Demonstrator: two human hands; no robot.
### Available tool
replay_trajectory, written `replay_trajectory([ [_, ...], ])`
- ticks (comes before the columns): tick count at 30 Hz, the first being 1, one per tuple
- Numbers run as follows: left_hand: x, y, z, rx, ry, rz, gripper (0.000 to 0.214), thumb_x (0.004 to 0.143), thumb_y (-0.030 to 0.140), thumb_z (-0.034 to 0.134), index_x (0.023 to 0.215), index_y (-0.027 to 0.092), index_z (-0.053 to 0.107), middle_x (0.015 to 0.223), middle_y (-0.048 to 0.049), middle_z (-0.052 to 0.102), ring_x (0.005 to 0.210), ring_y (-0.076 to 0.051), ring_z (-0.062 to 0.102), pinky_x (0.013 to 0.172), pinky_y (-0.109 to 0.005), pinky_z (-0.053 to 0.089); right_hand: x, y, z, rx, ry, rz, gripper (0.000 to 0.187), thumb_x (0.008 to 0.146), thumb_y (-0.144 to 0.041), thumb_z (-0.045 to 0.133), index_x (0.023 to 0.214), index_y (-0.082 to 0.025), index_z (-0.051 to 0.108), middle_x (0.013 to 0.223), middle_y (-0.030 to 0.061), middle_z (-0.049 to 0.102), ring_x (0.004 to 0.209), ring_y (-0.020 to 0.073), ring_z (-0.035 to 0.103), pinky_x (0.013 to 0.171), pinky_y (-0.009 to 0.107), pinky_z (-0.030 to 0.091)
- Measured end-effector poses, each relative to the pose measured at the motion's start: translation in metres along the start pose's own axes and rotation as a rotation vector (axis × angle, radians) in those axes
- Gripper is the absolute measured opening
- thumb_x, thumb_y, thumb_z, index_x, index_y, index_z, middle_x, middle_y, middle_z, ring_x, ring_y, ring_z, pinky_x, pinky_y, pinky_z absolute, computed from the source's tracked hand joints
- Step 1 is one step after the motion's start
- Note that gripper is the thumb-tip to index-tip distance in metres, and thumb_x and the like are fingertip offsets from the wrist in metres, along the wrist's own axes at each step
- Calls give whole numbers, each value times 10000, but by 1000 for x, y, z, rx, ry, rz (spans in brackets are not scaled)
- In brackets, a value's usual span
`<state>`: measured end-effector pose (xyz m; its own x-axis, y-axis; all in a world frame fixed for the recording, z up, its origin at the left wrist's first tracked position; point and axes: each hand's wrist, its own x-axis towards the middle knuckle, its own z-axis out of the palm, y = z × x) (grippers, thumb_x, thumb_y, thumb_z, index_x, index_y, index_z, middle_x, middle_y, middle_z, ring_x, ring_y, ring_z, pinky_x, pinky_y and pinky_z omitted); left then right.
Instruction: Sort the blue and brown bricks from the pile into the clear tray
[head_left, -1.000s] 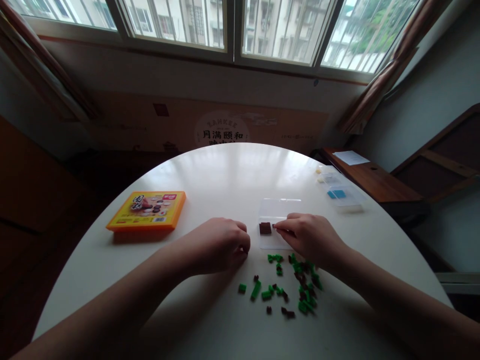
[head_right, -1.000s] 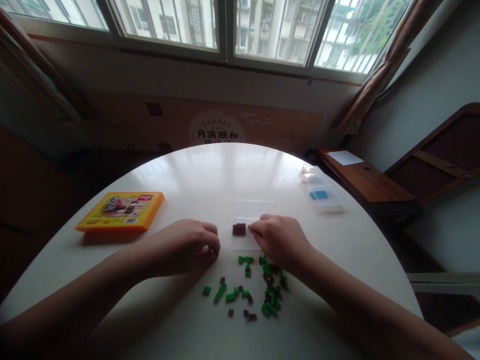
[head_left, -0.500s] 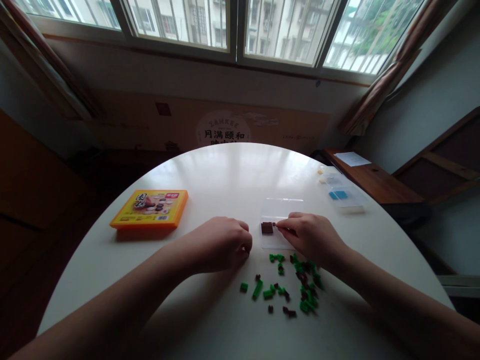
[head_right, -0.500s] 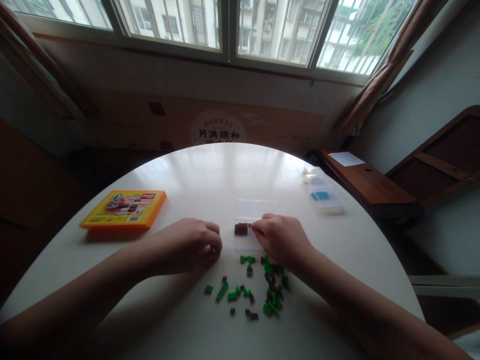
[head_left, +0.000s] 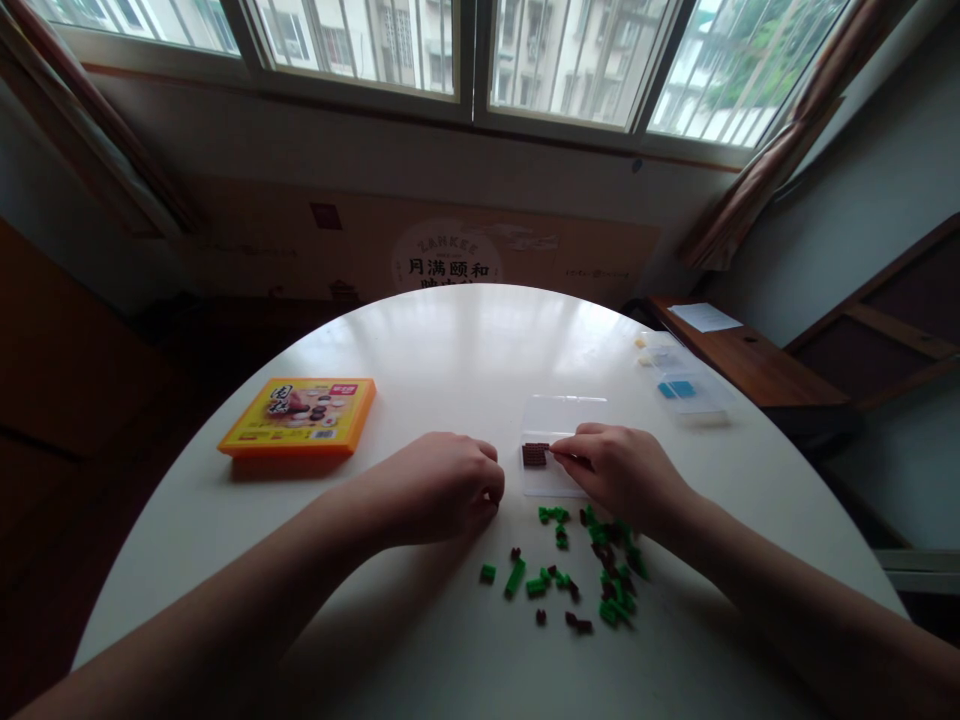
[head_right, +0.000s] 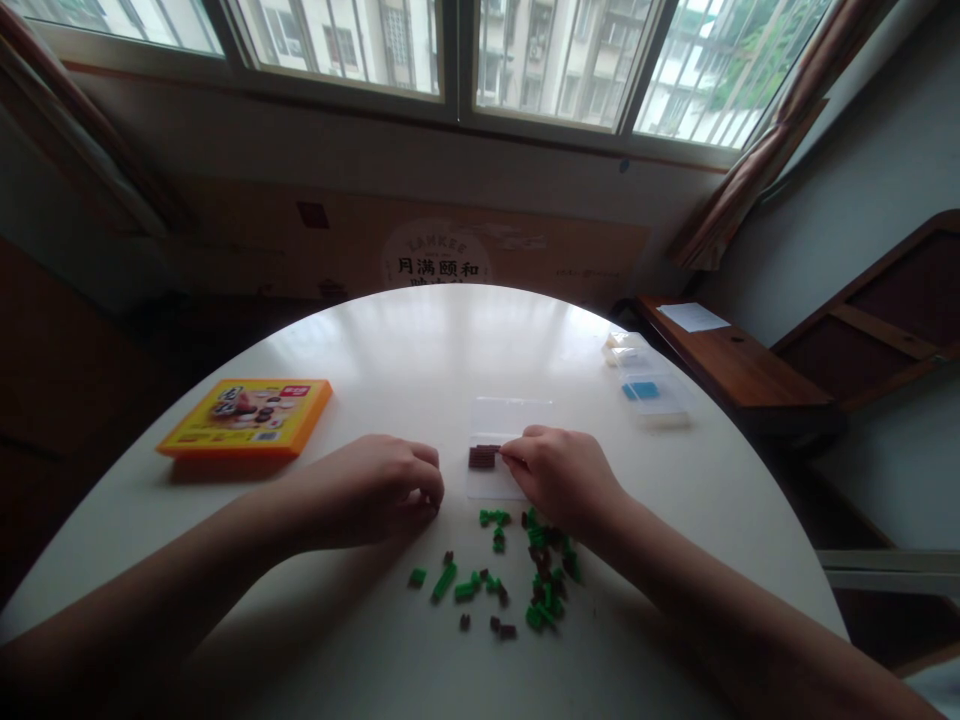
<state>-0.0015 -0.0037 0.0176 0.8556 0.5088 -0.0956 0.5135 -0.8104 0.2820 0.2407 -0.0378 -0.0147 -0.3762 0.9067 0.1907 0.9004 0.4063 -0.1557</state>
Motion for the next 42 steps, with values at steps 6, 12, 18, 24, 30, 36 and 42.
replay_trajectory([
  [6,0,-1,1,0,14,5,147,803,171,591,774,241,716,817,2,689,634,-128,592,583,-229,397,-2,1,-1,9,-1,-3,216,928,-271,546,972,-280,757,864,5,722,681,137,621,576,247,402],
  [12,0,-1,2,4,29,13,143,798,172,591,774,237,716,809,5,687,637,-127,592,585,-237,399,-1,3,1,-10,7,8,209,923,-276,555,976,-287,756,861,-1,724,685,139,624,584,254,396],
  [18,-1,-2,3,7,27,17,146,808,184,583,779,240,714,811,11,686,635,-127,589,580,-242,403,0,3,1,-9,12,4,206,917,-272,559,969,-277,758,854,8,724,688,143,627,584,260,400],
  [24,-1,-2,3,0,22,12,146,806,179,587,776,242,715,815,9,685,642,-128,595,587,-239,409,0,2,2,-11,6,0,206,922,-270,553,955,-283,756,856,2,722,672,137,619,564,252,389],
  [30,0,-3,3,-4,33,25,146,805,176,591,769,235,719,800,4,681,620,-120,587,574,-234,406,0,2,2,-4,6,0,210,927,-279,549,956,-276,757,860,10,724,684,142,627,567,250,397],
  [36,-1,-5,6,-9,36,33,153,817,187,581,785,241,721,810,0,685,633,-123,595,589,-235,409,0,2,2,-9,3,2,208,920,-273,552,953,-276,757,867,5,727,683,141,626,564,249,394],
  [42,-1,-5,3,6,34,22,145,815,192,588,804,237,725,835,-10,690,655,-132,614,604,-241,419,-2,3,0,-17,67,-6,211,908,-259,557,956,-273,762,840,12,721,668,131,618,575,248,388],
])
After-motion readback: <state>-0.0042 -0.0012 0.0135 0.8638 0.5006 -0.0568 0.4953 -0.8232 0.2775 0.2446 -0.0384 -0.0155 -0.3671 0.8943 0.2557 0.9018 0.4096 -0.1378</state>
